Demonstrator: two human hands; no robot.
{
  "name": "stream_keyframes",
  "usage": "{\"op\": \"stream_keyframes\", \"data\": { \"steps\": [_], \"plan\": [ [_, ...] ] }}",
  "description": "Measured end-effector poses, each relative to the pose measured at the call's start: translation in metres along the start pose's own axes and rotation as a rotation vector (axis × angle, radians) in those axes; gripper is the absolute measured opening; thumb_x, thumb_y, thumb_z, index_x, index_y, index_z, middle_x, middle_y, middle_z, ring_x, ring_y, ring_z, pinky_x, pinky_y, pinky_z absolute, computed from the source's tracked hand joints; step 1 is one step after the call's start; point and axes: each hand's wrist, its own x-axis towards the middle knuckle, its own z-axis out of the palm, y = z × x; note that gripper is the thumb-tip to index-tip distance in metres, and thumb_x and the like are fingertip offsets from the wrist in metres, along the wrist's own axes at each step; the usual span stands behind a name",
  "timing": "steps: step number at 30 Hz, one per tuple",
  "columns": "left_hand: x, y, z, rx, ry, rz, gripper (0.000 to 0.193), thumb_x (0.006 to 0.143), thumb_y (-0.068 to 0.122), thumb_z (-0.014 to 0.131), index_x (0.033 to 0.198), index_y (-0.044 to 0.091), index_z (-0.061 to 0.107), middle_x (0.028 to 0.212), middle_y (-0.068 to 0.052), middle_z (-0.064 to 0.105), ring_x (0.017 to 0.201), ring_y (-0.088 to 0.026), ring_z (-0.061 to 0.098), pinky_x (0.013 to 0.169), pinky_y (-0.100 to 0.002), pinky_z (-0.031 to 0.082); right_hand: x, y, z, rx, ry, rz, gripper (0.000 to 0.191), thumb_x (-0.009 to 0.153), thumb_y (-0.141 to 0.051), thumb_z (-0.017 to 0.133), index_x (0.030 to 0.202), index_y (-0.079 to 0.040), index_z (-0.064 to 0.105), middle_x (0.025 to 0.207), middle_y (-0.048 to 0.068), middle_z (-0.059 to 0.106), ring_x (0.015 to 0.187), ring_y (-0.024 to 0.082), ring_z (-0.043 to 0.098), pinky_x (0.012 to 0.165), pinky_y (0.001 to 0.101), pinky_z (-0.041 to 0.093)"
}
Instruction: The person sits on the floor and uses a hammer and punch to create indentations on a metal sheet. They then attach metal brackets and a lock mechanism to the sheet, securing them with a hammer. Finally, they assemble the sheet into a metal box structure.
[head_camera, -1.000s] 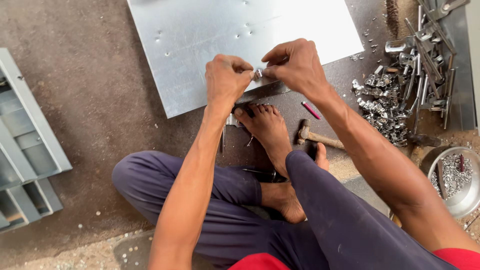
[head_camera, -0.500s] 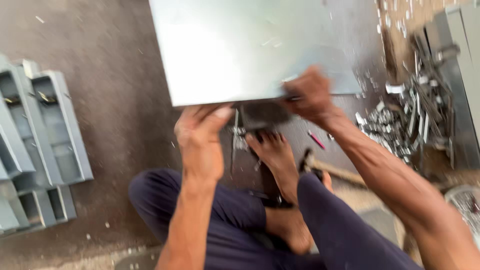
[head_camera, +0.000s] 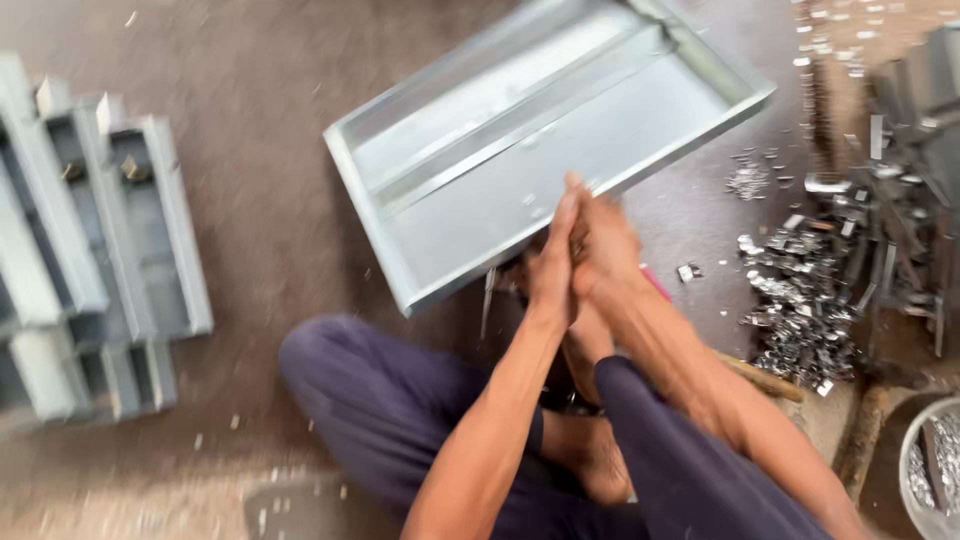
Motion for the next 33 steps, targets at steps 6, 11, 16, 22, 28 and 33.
{"op": "stream_keyframes", "data": {
  "steps": [6, 11, 16, 22, 28, 33],
  "plan": [
    [0.032, 0.013, -0.004, -0.315, -0.015, -0.063, 0.027, 0.097, 0.021, 0.074, 0.114, 0.003, 0.06, 0.101, -0.007, 0.056, 0.088, -0.02, 0.052, 0.079, -0.035, 0.046, -0.017, -0.011, -0.039, -0.141, -0.153, -0.114, 0.064, 0.088, -0.052, 0.065, 0.117, 0.005, 0.067, 0.093, 0.017, 0.073, 0.089, 0.03, 0.07, 0.077, 0.0373, 0.057],
    [0.068, 0.05, -0.016, -0.401, -0.062, -0.085, 0.028, 0.086, 0.021, 0.07, 0.106, 0.003, 0.062, 0.097, -0.009, 0.065, 0.086, -0.021, 0.065, 0.075, -0.034, 0.056, 0.006, -0.026, -0.047, -1.415, -0.173, -1.02, 0.093, 0.077, -0.07, 0.065, 0.123, 0.011, 0.064, 0.091, 0.022, 0.073, 0.083, 0.034, 0.071, 0.08, 0.0458, 0.056],
    [0.077, 0.083, -0.022, -0.292, -0.079, -0.189, 0.028, 0.082, 0.023, 0.077, 0.099, 0.006, 0.062, 0.089, -0.006, 0.061, 0.078, -0.019, 0.062, 0.067, -0.032, 0.051, 0.039, -0.028, -0.023, -2.166, -0.246, -1.131, 0.104, 0.067, -0.083, 0.068, 0.119, 0.006, 0.061, 0.077, 0.021, 0.07, 0.069, 0.036, 0.069, 0.072, 0.052, 0.051],
    [0.094, 0.098, -0.027, -0.306, -0.035, -0.229, 0.024, 0.084, 0.019, 0.077, 0.097, 0.007, 0.062, 0.085, -0.004, 0.06, 0.063, -0.013, 0.053, 0.05, -0.027, 0.041, 0.058, -0.02, 0.017, -1.976, 0.231, -0.652, 0.082, 0.084, -0.083, 0.064, 0.102, -0.003, 0.07, 0.085, 0.017, 0.073, 0.077, 0.031, 0.07, 0.073, 0.0436, 0.052],
    [0.039, 0.045, -0.058, -0.208, -0.15, -0.344, 0.011, 0.088, 0.011, 0.072, 0.083, 0.01, 0.063, 0.065, 0.0, 0.056, 0.051, -0.011, 0.047, 0.04, -0.024, 0.03, 0.022, -0.029, -0.08, -0.296, -0.117, -0.448, 0.044, 0.095, -0.025, 0.076, 0.125, 0.002, 0.059, 0.102, 0.008, 0.071, 0.084, 0.015, 0.071, 0.076, 0.0311, 0.057],
    [0.011, 0.019, -0.08, -0.304, -0.249, -0.435, 0.015, 0.088, 0.012, 0.082, 0.091, 0.006, 0.068, 0.072, 0.003, 0.055, 0.058, -0.006, 0.047, 0.049, -0.021, 0.035, 0.019, -0.008, -0.125, -0.311, 0.002, -0.446, 0.05, 0.096, -0.015, 0.082, 0.125, 0.007, 0.048, 0.089, 0.006, 0.063, 0.075, 0.014, 0.062, 0.071, 0.0293, 0.059]
  ]
}}
